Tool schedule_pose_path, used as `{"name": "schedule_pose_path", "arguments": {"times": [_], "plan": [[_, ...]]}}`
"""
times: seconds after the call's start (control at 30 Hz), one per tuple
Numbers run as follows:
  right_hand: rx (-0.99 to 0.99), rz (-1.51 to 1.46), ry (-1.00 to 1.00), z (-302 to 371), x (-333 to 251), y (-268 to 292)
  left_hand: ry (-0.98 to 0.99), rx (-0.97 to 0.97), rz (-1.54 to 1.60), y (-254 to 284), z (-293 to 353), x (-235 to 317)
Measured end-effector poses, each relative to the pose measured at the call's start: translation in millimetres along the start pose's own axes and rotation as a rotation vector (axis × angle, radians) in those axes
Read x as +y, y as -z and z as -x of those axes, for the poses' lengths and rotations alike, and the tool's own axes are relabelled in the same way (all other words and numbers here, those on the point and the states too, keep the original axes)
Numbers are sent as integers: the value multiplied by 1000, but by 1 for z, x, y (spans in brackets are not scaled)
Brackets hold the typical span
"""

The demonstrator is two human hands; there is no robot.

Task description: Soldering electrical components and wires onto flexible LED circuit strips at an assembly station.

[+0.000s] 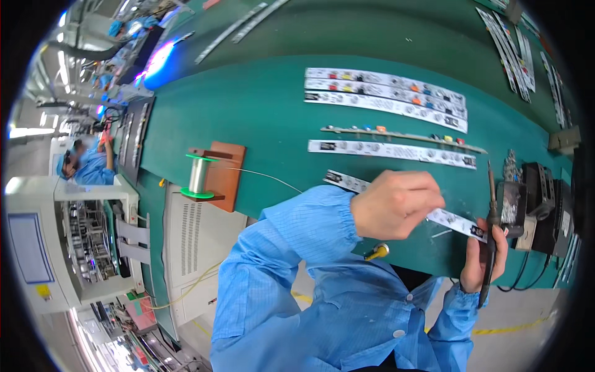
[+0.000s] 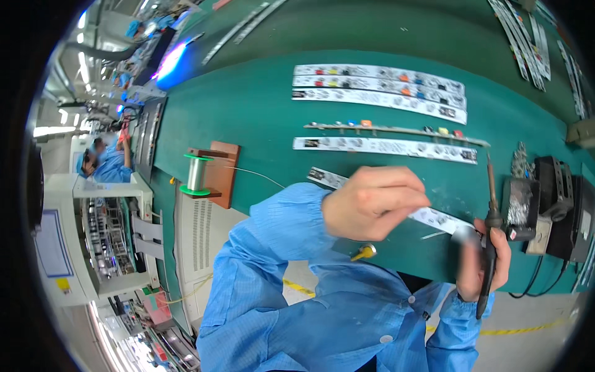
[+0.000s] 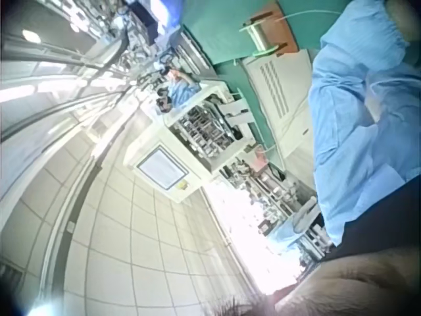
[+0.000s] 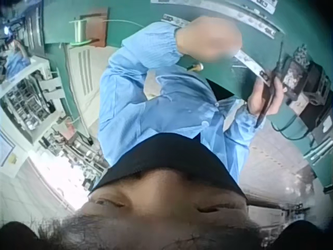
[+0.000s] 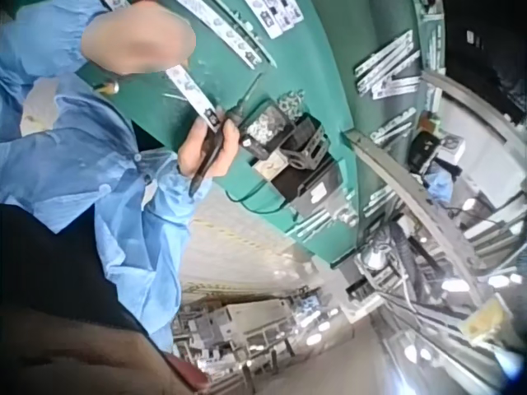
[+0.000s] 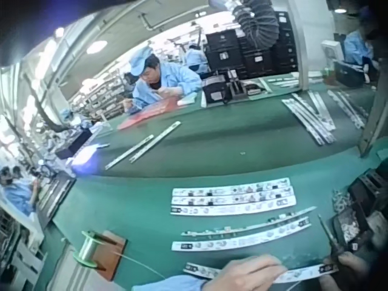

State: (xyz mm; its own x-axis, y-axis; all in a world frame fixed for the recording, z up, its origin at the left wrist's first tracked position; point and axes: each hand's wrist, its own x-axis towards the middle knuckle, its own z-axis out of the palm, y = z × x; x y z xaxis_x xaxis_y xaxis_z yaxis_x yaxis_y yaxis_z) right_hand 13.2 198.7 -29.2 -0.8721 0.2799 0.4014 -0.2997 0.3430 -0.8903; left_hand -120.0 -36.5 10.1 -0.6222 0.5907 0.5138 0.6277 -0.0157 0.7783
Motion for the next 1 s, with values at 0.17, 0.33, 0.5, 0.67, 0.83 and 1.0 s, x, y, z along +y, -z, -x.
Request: {"name": "schedule_pose_path", "arguments": {"times": [0.17, 0.33, 0.5, 0.67, 0.83, 1.0], "plan": [[-12, -46, -59, -7, -5, -12, 55, -38, -95, 5, -1, 0], [-81, -69, 5, -16, -4, -8, 88, -137, -117, 3, -5, 0], [-124, -27, 38, -16, -5, -4, 22, -185, -169, -2, -4, -2], [-133, -15, 44, -16, -7, -2, -8, -160, -211, -7, -4, -1], [-120, -24, 43, -16, -6, -4, 6, -166, -208, -7, -3, -1], [-117, -21, 34, -16, -7, -6, -4, -165, -225, -6, -3, -1]]}}
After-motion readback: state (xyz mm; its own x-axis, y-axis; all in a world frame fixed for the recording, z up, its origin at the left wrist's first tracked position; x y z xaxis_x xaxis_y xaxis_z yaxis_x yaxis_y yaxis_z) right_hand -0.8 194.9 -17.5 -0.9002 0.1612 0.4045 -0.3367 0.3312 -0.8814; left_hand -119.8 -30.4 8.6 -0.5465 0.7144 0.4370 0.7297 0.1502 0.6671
